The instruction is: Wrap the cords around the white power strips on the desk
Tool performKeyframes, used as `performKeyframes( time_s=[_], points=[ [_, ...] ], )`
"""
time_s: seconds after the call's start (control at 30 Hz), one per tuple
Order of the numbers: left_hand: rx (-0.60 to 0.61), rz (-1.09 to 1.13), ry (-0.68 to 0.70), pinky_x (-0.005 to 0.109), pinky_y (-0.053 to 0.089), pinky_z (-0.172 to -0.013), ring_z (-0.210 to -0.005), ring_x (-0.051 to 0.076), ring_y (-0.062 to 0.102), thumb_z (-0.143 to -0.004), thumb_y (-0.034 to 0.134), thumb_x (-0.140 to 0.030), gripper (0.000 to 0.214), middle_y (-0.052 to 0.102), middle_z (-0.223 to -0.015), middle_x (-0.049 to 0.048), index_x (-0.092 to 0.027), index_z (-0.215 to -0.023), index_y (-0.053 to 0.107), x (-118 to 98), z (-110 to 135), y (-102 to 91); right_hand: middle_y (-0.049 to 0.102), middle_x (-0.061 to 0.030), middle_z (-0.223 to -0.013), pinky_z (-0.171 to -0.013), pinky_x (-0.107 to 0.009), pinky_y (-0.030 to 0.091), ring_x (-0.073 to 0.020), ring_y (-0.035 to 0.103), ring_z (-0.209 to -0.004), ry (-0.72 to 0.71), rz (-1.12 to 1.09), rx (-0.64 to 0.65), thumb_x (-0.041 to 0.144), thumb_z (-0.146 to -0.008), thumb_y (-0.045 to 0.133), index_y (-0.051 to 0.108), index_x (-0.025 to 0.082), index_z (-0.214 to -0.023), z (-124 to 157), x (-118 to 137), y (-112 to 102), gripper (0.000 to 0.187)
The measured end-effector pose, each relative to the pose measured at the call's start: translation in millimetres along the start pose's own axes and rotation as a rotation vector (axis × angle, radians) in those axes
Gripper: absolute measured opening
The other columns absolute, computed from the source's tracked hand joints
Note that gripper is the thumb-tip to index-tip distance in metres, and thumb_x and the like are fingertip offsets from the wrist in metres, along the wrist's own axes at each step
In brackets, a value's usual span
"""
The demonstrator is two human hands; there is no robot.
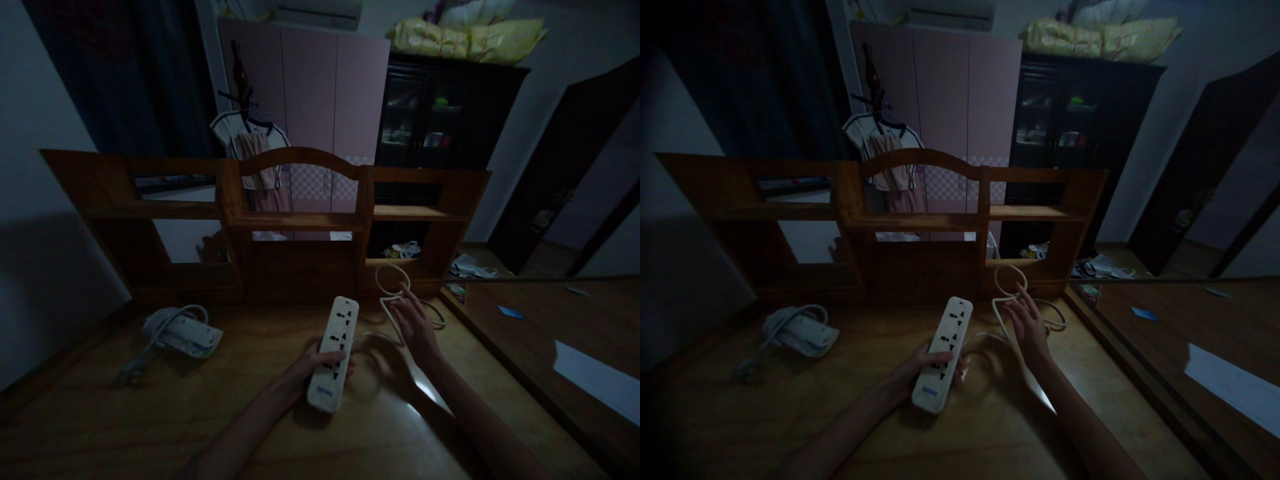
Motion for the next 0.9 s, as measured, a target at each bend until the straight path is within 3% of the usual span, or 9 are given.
performKeyframes(
  time_s=[0.23,0.47,0.6,0.73,0.9],
  points=[
    [-0.043,0.037,-0.009,0.035,0.053,-0.068,-0.083,0.026,0.067,-0.066,0.075,-0.018,0.053,0.062,-0.116,0.0199,-0.009,-0.114,0.055,-0.4,-0.5,-3.3,0.059,-0.0059,-0.124,-0.109,-0.048,0.03,-0.0225,0.051,-0.12,-0.042,0.067,0.058,0.032,-0.082,0.062,0.034,0.028,-0.141,2.4,1.1,4.1,0.065],
    [0.033,0.016,-0.046,0.035,0.053,-0.067,-0.08,0.025,0.067,-0.072,0.071,-0.021,0.046,0.064,-0.109,0.0206,-0.01,-0.112,0.054,-0.4,-0.3,-0.7,0.04,-0.0042,-0.144,-0.106,-0.047,0.033,-0.0242,0.034,-0.133,-0.091,0.196,0.207,0.035,-0.085,0.059,0.035,0.032,-0.14,5.0,-2.1,8.2,0.06],
    [0.005,0.003,-0.046,0.036,0.053,-0.067,-0.085,0.027,0.066,-0.072,0.071,-0.022,0.046,0.065,-0.107,0.0203,-0.01,-0.113,0.053,-0.4,0.0,-1.1,0.029,-0.0025,-0.149,-0.105,-0.046,0.036,-0.0242,0.03,-0.135,-0.17,0.317,0.26,0.036,-0.087,0.055,0.038,0.032,-0.138,5.1,2.2,7.9,0.053],
    [-0.005,-0.013,-0.043,0.035,0.052,-0.067,-0.081,0.025,0.066,-0.072,0.071,-0.023,0.043,0.066,-0.102,0.0191,-0.009,-0.11,0.056,-1.4,0.7,-0.6,0.031,-0.0028,-0.148,-0.105,-0.042,0.038,-0.0232,0.03,-0.135,-0.284,0.511,0.281,0.035,-0.088,0.055,0.045,0.031,-0.133,13.9,14.0,15.1,0.047],
    [0.007,-0.018,-0.018,0.032,0.051,-0.065,-0.074,0.022,0.065,-0.071,0.071,-0.023,0.041,0.067,-0.095,0.0156,-0.009,-0.107,0.058,-2.9,0.4,1.1,0.051,-0.007,-0.127,-0.099,-0.039,0.041,-0.0221,0.048,-0.119,-0.45,0.713,0.298,0.031,-0.091,0.049,0.058,0.026,-0.117,26.8,16.2,26.8,0.028]
  ],
)
Point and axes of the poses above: each hand's wrist, its own z-axis away from the middle knuckle, its own y-axis out of the palm, x = y × z, the point moved 2 cm from there along -z, towards the middle knuckle
